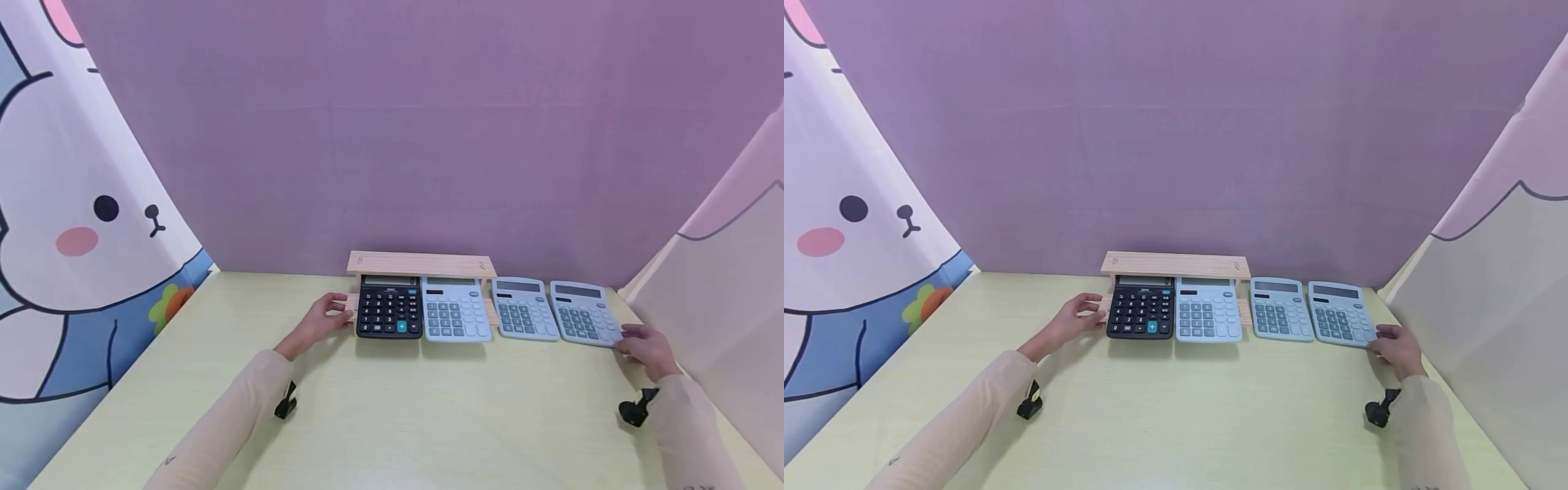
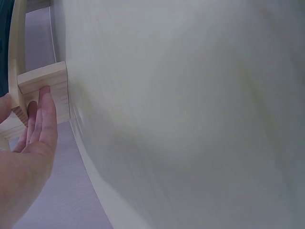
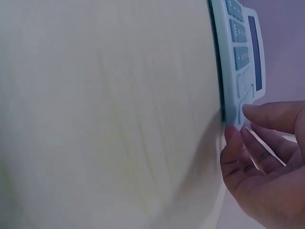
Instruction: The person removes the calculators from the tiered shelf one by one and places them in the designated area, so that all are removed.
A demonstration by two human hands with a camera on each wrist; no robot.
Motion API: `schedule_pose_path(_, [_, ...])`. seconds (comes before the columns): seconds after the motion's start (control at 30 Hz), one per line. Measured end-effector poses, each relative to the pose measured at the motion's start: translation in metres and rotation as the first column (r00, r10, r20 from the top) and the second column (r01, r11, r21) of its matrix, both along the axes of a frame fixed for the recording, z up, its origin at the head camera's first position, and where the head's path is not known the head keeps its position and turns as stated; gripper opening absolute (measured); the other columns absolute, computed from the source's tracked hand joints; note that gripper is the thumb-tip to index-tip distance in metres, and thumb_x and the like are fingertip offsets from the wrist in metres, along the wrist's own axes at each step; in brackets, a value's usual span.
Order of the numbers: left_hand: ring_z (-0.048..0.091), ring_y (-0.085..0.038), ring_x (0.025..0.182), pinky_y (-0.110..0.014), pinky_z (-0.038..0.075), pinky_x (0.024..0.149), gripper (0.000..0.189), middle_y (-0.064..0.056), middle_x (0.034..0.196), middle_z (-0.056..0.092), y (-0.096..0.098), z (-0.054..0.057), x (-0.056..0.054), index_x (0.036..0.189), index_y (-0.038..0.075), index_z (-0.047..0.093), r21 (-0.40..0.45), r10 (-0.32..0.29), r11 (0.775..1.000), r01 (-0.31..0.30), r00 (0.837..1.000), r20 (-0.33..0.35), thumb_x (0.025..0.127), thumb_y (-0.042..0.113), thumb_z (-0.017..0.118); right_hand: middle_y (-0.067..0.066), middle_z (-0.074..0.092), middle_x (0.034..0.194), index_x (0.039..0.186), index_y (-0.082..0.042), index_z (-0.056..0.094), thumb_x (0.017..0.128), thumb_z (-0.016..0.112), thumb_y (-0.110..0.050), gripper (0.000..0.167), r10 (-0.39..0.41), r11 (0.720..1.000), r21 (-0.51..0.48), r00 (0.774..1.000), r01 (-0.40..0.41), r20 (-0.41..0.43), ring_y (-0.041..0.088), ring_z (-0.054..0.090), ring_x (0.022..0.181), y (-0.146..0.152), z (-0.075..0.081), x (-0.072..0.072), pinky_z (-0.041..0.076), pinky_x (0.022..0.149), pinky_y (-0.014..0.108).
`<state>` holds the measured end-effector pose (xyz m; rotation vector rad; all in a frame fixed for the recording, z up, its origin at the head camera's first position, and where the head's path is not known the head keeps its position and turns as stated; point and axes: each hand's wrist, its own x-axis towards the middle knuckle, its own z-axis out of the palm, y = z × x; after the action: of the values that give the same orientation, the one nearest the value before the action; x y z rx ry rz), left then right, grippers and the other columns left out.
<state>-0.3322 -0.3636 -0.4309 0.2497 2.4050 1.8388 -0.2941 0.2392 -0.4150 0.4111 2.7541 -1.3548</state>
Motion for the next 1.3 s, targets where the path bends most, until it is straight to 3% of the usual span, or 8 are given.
schedule_pose_path(0.27, [0.064, -0.031, 0.094, -0.037, 0.055, 0.089, 0.048, -0.027, 0.117, 0.047, 0.001, 0.002, 0.0, 0.132, -0.007, 0.034, -0.006, 0.004, 1.0, -0.004, 1.0, 0.01, 0.09, 0.006, 0.055, 0.038, 0.027, 0.135, 0.134, 0.019, 0.02, 0.086, 0.051, -0.01, 0.064, 0.039, 0.999, 0.025, 0.999, -0.038, -0.034, -0.01, 0.048, 0.07, -0.003, 0.005, 0.003, 0.052, 0.062, 0.015])
schedule_pose_path(0.43, [0.064, -0.028, 0.091, -0.037, 0.056, 0.088, 0.048, -0.025, 0.114, 0.048, 0.001, 0.001, -0.001, 0.131, -0.007, 0.035, 0.0, 0.007, 1.0, -0.007, 1.0, 0.012, 0.089, 0.005, 0.056, 0.037, 0.04, 0.123, 0.132, 0.018, 0.026, 0.085, 0.052, -0.007, 0.059, 0.035, 0.999, 0.027, 0.995, -0.033, -0.092, -0.007, 0.052, 0.068, -0.009, 0.003, 0.005, 0.054, 0.061, 0.019])
schedule_pose_path(0.77, [0.062, -0.037, 0.095, -0.035, 0.056, 0.087, 0.049, -0.025, 0.115, 0.047, -0.001, 0.001, 0.001, 0.132, -0.006, 0.034, 0.022, 0.004, 1.0, -0.005, 1.0, 0.023, 0.089, 0.004, 0.056, 0.016, 0.058, 0.107, 0.13, 0.016, 0.031, 0.087, 0.051, -0.008, 0.053, 0.052, 0.999, -0.007, 0.988, -0.053, -0.149, -0.006, 0.053, 0.07, -0.034, 0.002, 0.009, 0.055, 0.062, 0.021])
schedule_pose_path(0.97, [0.062, -0.039, 0.096, -0.035, 0.056, 0.087, 0.049, -0.026, 0.115, 0.047, -0.001, 0.0, 0.0, 0.132, -0.007, 0.033, 0.021, 0.004, 1.0, -0.005, 1.0, 0.02, 0.089, 0.004, 0.055, 0.012, 0.06, 0.105, 0.128, 0.016, 0.034, 0.088, 0.052, -0.007, 0.049, 0.1, 0.994, -0.013, 0.975, -0.105, -0.197, -0.008, 0.052, 0.073, -0.051, 0.001, 0.012, 0.057, 0.065, 0.022])
schedule_pose_path(1.13, [0.061, -0.039, 0.097, -0.035, 0.056, 0.087, 0.049, -0.026, 0.116, 0.047, 0.0, 0.0, -0.001, 0.132, -0.007, 0.033, 0.02, 0.007, 1.0, -0.008, 1.0, 0.025, 0.089, 0.004, 0.055, 0.002, 0.062, 0.097, 0.125, 0.017, 0.036, 0.087, 0.055, -0.004, 0.048, 0.128, 0.988, -0.051, 0.967, -0.143, -0.221, -0.008, 0.054, 0.072, -0.066, 0.001, 0.013, 0.057, 0.065, 0.022])
schedule_pose_path(1.3, [0.062, -0.038, 0.096, -0.036, 0.056, 0.087, 0.049, -0.027, 0.116, 0.047, 0.0, -0.001, -0.001, 0.132, -0.007, 0.033, 0.017, 0.006, 1.0, -0.006, 1.0, 0.017, 0.089, 0.003, 0.055, 0.011, 0.063, 0.103, 0.123, 0.015, 0.037, 0.087, 0.056, -0.004, 0.045, 0.16, 0.982, -0.069, 0.965, -0.178, -0.208, -0.007, 0.056, 0.074, -0.082, 0.001, 0.016, 0.057, 0.066, 0.024])
